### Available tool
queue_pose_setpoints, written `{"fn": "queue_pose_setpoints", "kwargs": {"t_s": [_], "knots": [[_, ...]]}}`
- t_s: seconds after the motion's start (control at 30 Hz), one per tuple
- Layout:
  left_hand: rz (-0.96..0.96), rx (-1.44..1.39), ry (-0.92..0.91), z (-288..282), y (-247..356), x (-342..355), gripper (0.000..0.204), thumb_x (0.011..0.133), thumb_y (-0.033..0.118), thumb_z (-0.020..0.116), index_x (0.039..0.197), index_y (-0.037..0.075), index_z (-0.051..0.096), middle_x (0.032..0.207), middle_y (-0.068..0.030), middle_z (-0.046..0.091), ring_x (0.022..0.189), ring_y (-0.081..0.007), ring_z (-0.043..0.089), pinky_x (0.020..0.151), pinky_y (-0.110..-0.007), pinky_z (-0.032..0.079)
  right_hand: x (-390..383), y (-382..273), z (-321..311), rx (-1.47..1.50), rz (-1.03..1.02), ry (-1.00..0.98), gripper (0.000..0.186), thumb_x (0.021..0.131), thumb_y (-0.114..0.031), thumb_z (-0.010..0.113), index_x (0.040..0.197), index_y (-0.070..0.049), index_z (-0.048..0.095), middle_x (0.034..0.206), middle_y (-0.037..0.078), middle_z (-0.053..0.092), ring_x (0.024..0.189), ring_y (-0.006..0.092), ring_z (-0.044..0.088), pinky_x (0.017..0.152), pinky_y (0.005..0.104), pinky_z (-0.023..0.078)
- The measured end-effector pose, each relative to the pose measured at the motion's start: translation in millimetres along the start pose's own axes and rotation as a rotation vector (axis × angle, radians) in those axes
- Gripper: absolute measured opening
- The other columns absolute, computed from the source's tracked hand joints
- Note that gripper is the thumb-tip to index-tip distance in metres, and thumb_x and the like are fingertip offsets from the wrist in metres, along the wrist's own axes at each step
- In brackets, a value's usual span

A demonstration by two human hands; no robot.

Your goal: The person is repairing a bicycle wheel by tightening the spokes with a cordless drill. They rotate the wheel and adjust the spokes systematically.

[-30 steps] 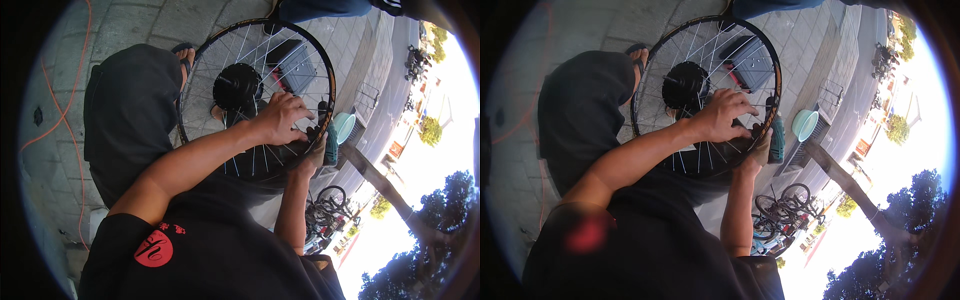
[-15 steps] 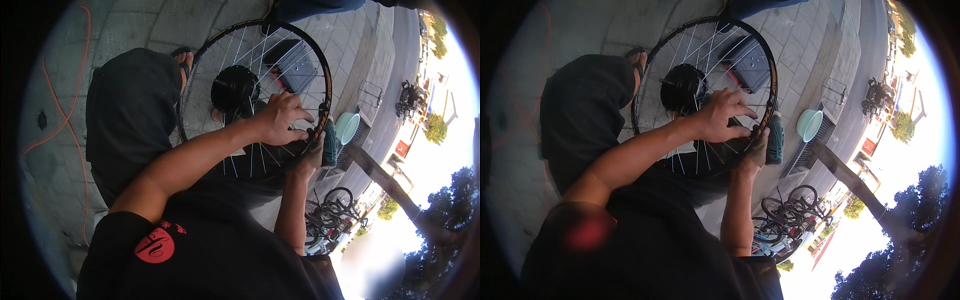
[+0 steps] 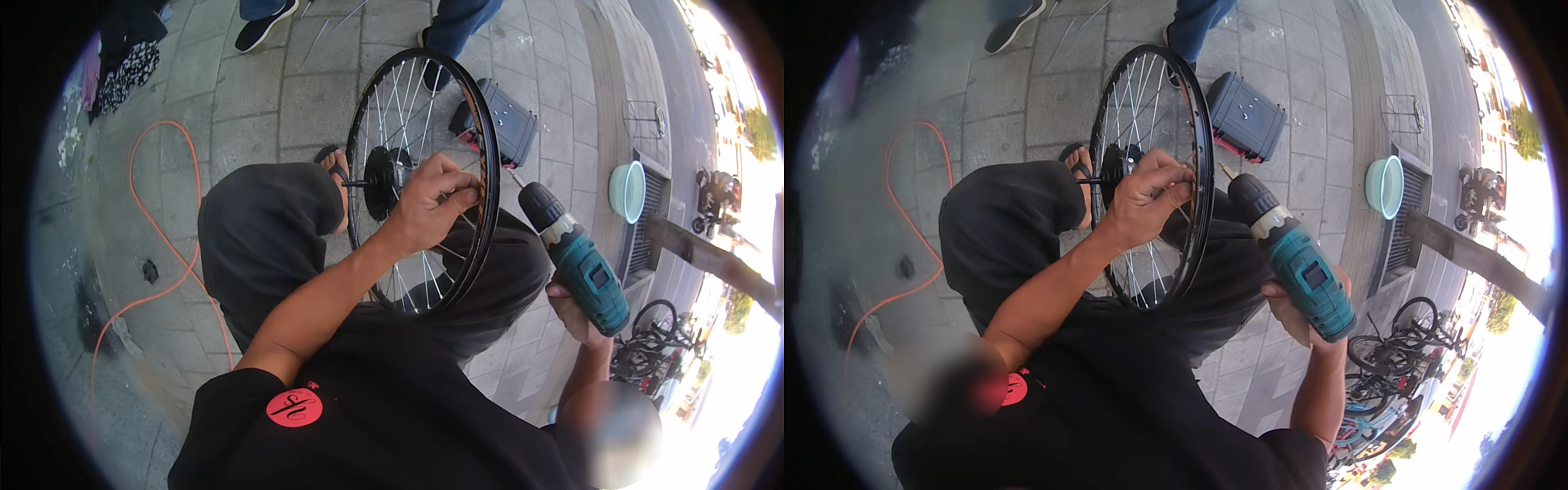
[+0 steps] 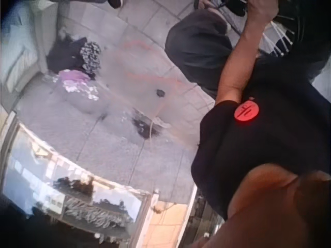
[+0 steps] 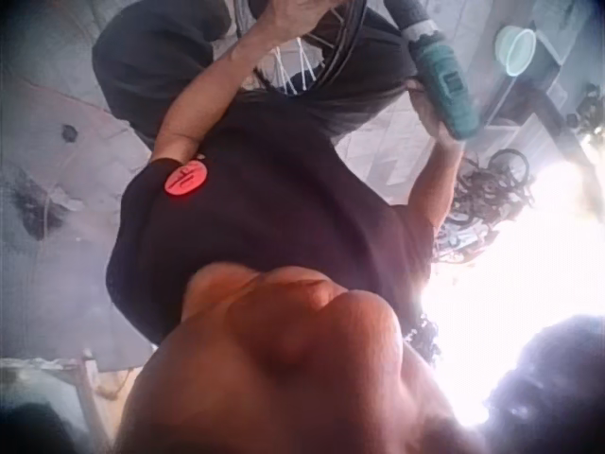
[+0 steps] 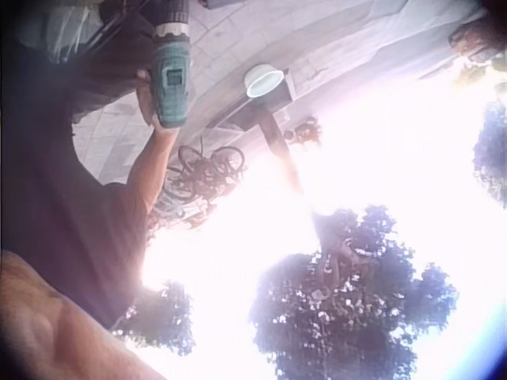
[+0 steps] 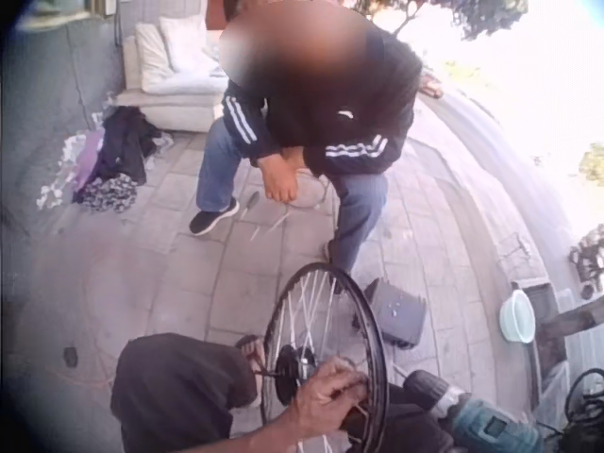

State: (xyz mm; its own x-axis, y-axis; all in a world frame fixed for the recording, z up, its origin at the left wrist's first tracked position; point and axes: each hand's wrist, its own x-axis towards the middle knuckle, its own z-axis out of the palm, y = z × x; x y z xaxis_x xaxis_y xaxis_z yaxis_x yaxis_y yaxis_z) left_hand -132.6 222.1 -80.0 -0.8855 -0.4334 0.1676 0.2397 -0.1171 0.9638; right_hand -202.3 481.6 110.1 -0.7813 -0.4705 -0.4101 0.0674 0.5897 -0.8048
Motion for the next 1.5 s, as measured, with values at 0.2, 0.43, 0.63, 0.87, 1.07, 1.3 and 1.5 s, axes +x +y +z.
{"fn": "queue_pose_setpoints", "kwargs": {"t_s": [0.2, 0.43, 0.63, 0.87, 1.07, 1.3, 1.5], "knots": [[-0.048, 0.033, -0.047, -3, -12, -1, 0.017, 0.101, 0.013, 0.078, 0.115, 0.004, 0.079, 0.103, -0.0051, 0.062, 0.096, -0.0167, 0.061, 0.087, -0.031, 0.050, 19, -19, -11, -0.474, -0.380, -0.140, 0.023, 0.077, 0.001, 0.081, 0.097, -0.006, 0.073, 0.087, 0.008, 0.072, 0.073, 0.0237, 0.072, 0.070, 0.0346, 0.057], [-0.062, 0.048, -0.107, -5, -12, 3, 0.023, 0.103, 0.015, 0.076, 0.123, 0.003, 0.077, 0.105, -0.0025, 0.060, 0.097, -0.0129, 0.061, 0.088, -0.029, 0.050, 35, 4, -27, -0.392, -0.502, -0.230, 0.023, 0.076, 0.006, 0.079, 0.095, -0.004, 0.074, 0.081, 0.004, 0.073, 0.074, 0.0130, 0.072, 0.070, 0.0273, 0.058], [-0.023, 0.034, -0.127, -5, -11, 6, 0.024, 0.107, 0.018, 0.072, 0.125, 0.002, 0.077, 0.108, -0.0010, 0.057, 0.095, -0.0097, 0.058, 0.086, -0.026, 0.048, 36, 8, -31, -0.099, -0.239, -0.276, 0.022, 0.073, -0.002, 0.076, 0.095, -0.002, 0.072, 0.085, 0.011, 0.073, 0.075, 0.0269, 0.070, 0.073, 0.0381, 0.057], [-0.126, -0.104, -0.122, 0, -9, 2, 0.028, 0.106, 0.020, 0.074, 0.127, 0.003, 0.076, 0.111, 0.0012, 0.056, 0.098, -0.0079, 0.052, 0.091, -0.024, 0.043, 51, 5, -42, -0.111, -0.333, -0.329, 0.029, 0.071, -0.015, 0.078, 0.093, 0.001, 0.068, 0.086, 0.013, 0.068, 0.072, 0.0302, 0.065, 0.070, 0.0399, 0.054], [-0.079, -0.003, -0.120, 1, -11, 6, 0.023, 0.104, 0.016, 0.075, 0.123, 0.003, 0.078, 0.109, -0.0007, 0.058, 0.099, -0.0106, 0.057, 0.089, -0.026, 0.048, 60, -44, -59, -0.511, -0.393, -0.387, 0.037, 0.066, -0.019, 0.082, 0.093, 0.000, 0.065, 0.081, 0.017, 0.063, 0.074, 0.0404, 0.066, 0.070, 0.0434, 0.053], [-0.041, 0.034, -0.069, -6, -16, 2, 0.021, 0.101, 0.011, 0.078, 0.120, 0.004, 0.079, 0.106, -0.0033, 0.060, 0.099, -0.0141, 0.058, 0.091, -0.029, 0.049, 98, -117, -52, -0.785, -0.435, -0.521, 0.038, 0.065, -0.022, 0.080, 0.095, 0.000, 0.070, 0.081, 0.018, 0.066, 0.078, 0.0402, 0.070, 0.071, 0.0446, 0.055], [-0.029, -0.013, -0.044, 3, -12, 5, 0.018, 0.100, 0.011, 0.080, 0.116, 0.003, 0.079, 0.104, -0.0043, 0.060, 0.098, -0.0156, 0.058, 0.090, -0.030, 0.049, 85, -122, -47, -0.748, -0.321, -0.513, 0.032, 0.066, -0.016, 0.082, 0.090, 0.000, 0.069, 0.078, 0.016, 0.067, 0.070, 0.0369, 0.069, 0.067, 0.0436, 0.054]]}}
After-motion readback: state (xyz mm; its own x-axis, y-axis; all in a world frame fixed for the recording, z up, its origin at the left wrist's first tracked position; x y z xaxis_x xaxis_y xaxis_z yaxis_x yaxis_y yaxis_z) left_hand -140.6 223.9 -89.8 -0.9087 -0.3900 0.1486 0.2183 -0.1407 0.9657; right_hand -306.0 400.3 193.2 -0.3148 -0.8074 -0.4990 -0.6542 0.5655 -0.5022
